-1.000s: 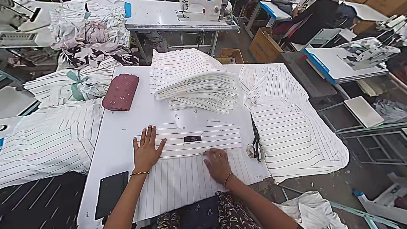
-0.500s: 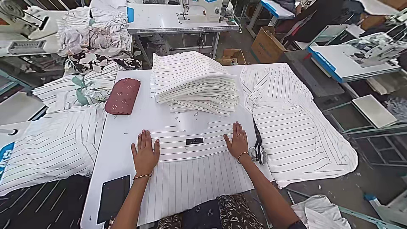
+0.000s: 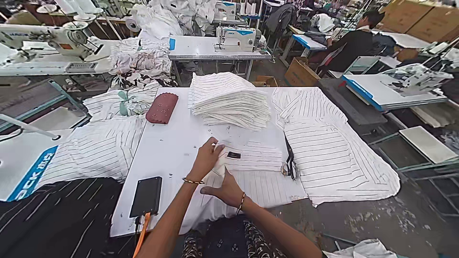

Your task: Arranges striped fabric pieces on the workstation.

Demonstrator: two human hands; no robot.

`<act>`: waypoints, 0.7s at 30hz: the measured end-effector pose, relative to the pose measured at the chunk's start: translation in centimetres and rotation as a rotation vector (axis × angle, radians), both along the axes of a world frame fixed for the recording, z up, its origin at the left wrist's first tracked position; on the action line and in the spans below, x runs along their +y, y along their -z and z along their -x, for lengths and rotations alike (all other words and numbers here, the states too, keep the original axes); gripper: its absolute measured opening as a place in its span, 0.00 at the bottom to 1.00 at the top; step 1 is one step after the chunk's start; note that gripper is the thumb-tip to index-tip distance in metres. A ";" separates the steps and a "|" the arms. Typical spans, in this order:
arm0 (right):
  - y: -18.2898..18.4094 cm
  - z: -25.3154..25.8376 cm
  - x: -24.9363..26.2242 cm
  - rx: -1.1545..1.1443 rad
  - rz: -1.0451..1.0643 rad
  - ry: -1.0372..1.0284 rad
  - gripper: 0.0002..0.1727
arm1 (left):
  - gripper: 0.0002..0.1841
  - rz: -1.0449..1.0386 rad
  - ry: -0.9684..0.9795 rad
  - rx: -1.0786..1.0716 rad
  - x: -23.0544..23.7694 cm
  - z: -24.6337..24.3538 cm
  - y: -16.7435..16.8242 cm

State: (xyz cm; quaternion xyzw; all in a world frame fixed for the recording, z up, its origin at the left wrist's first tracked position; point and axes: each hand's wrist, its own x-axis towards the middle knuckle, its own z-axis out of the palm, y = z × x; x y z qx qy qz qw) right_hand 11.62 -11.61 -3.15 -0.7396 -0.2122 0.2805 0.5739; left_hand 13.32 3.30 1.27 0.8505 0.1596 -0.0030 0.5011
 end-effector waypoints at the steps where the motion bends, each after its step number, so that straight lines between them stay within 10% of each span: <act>1: -1.4 0.9 0.3 -0.026 -0.036 0.060 0.38 | 0.15 0.125 -0.037 -0.088 -1.0 0.9 -1.4; 4: -5.9 -0.2 -1.7 -0.011 -0.282 0.270 0.12 | 0.24 0.333 -0.053 -0.470 -0.6 4.2 -4.0; 7: -11.1 -0.8 -5.8 -0.022 -0.357 0.079 0.14 | 0.51 0.247 0.339 -0.650 -0.7 5.6 -3.7; 10: -15.7 0.3 -9.2 -0.388 -0.475 -0.136 0.14 | 0.36 0.127 0.541 -0.602 -4.9 5.5 -3.3; 16: -21.0 1.9 -23.6 -0.811 -0.837 0.497 0.18 | 0.11 -0.048 0.317 -0.606 -1.5 5.8 -0.6; 21: -19.7 4.1 -26.2 -0.968 -0.344 0.795 0.18 | 0.04 0.406 -0.211 -1.019 3.8 13.3 -5.1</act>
